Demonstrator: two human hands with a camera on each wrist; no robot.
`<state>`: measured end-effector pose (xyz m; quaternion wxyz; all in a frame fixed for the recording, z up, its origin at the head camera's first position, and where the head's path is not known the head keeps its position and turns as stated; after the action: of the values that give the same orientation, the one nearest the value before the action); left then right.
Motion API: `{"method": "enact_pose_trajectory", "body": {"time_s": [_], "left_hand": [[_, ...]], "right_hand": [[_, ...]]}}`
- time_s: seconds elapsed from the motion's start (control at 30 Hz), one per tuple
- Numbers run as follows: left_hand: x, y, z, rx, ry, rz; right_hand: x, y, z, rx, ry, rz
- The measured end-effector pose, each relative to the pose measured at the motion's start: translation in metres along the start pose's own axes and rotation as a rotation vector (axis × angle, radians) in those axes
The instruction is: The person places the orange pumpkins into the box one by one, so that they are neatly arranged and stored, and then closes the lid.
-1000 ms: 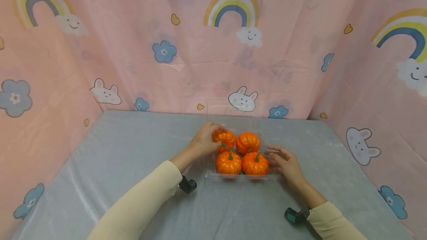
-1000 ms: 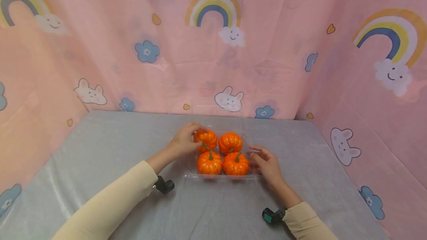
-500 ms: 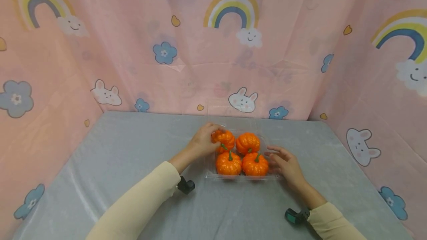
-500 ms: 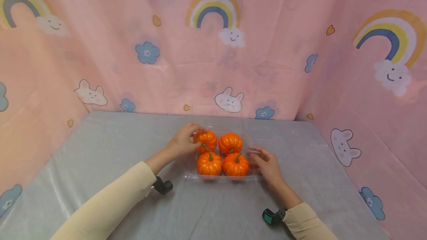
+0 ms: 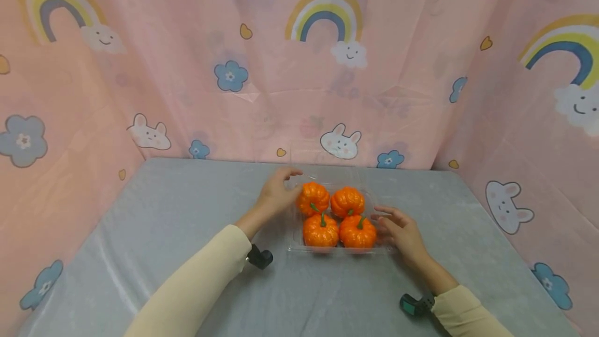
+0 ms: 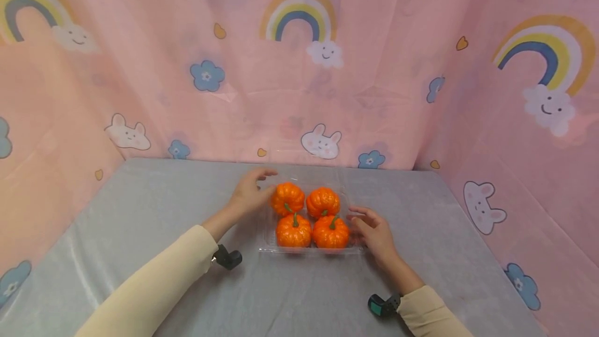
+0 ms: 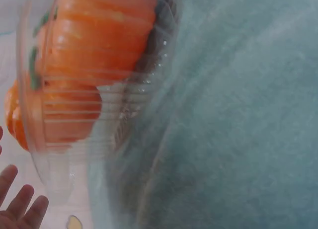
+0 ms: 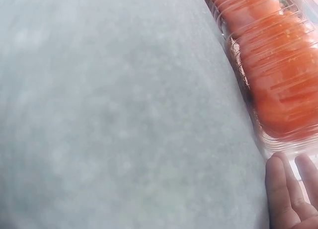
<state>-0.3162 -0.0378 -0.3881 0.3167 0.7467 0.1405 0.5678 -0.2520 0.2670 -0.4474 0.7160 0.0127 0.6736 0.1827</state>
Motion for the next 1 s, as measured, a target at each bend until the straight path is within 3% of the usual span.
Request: {"method": "enact_pose_trajectory", "body": {"time_s": [0.2,0.37,0.6,0.73,1.0], "left_hand": [[-0.017,0.001,-0.002,0.084,0.073,0.134],[-0.030,-0.002,-0.004,0.120,0.180,0.247],[-0.046,-0.010,-0.008,0.062,0.313,0.398],[-0.048,-0.013,-0.009,0.030,0.334,0.463],[-0.049,-0.017,-0.008,0.004,0.370,0.482]], "right_hand": [[0.001,0.000,-0.001,-0.001,0.004,-0.010],[0.002,0.000,-0.001,0.005,0.012,-0.014],[0.002,0.000,-0.001,0.004,0.020,-0.019],[0.002,0.000,-0.001,0.009,0.012,-0.019],[0.002,0.000,-0.001,0.017,0.006,-0.020]]}}
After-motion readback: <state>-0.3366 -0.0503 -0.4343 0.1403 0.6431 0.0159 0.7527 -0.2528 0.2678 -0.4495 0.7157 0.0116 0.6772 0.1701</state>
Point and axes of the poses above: each hand's wrist, its own z-axis away from the middle knuckle, its own y-axis out of the back of the hand, x = y × z, the point moved 5 cm from there along -z, towards the middle knuckle, and after that the axes turned 10 degrees about -x, right-handed, at the moved point
